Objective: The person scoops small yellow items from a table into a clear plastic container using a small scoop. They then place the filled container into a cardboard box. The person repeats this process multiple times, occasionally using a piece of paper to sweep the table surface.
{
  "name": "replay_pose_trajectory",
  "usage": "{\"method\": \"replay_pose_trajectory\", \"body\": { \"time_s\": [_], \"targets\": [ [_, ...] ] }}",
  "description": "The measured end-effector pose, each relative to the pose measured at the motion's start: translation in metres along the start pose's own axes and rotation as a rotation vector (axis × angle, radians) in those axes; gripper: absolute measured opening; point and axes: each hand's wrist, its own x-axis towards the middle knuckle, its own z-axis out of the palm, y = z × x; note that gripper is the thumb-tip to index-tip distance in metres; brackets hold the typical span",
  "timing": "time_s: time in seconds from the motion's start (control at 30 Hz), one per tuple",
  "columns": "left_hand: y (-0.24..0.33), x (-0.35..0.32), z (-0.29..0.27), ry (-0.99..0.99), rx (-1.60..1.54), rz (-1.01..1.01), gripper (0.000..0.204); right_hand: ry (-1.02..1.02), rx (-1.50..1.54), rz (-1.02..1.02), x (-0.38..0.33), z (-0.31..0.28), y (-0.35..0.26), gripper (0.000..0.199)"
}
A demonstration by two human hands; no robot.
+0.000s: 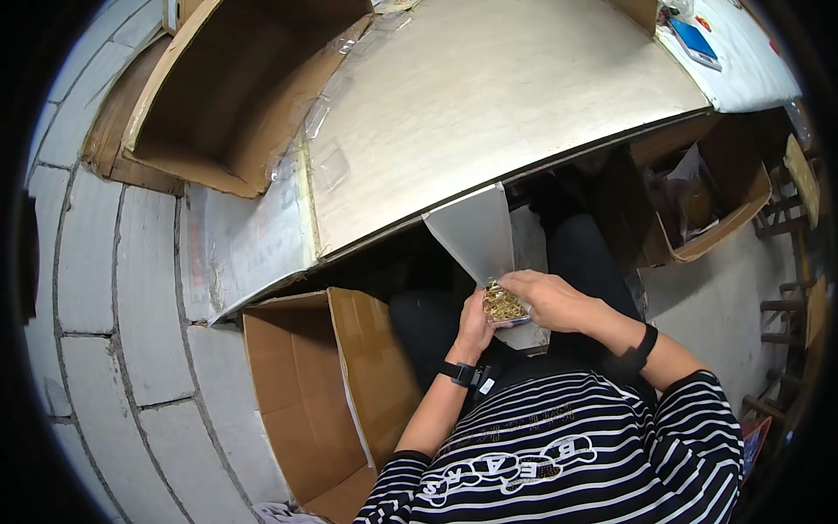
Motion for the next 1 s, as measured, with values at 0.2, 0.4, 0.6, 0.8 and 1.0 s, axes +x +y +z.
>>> {"method": "replay_pose_trajectory", "body": {
  "time_s": [0.2, 0.4, 0.6, 0.8, 1.0],
  "targets": [
    [0.01, -0.023, 0.004, -0.021, 0.064, 0.037, 0.043, -0.177, 0.032, -0.044, 0.002, 0.0, -0.014, 0.037],
    [0.023, -0.043, 0.022, -0.051, 0.163, 0.079, 0.036, 0.138, 0.034, -0.155, 0.017, -0.011, -0.023, 0.039],
    [0.049, -0.052, 0.037, -0.091, 0.005, 0.128, 0.034, 0.096, -0.093, -0.297, 0.005, -0.013, -0.03, 0.037],
    [0.064, -0.054, 0.051, -0.021, 0.05, 0.202, 0.035, 0.152, -0.249, -0.386, 0.0, -0.025, -0.035, 0.041],
    [0.065, -0.053, 0.06, -0.049, -0.107, 0.196, 0.036, 0.149, -0.261, -0.384, 0.003, -0.026, -0.04, 0.053]
  ]
}}
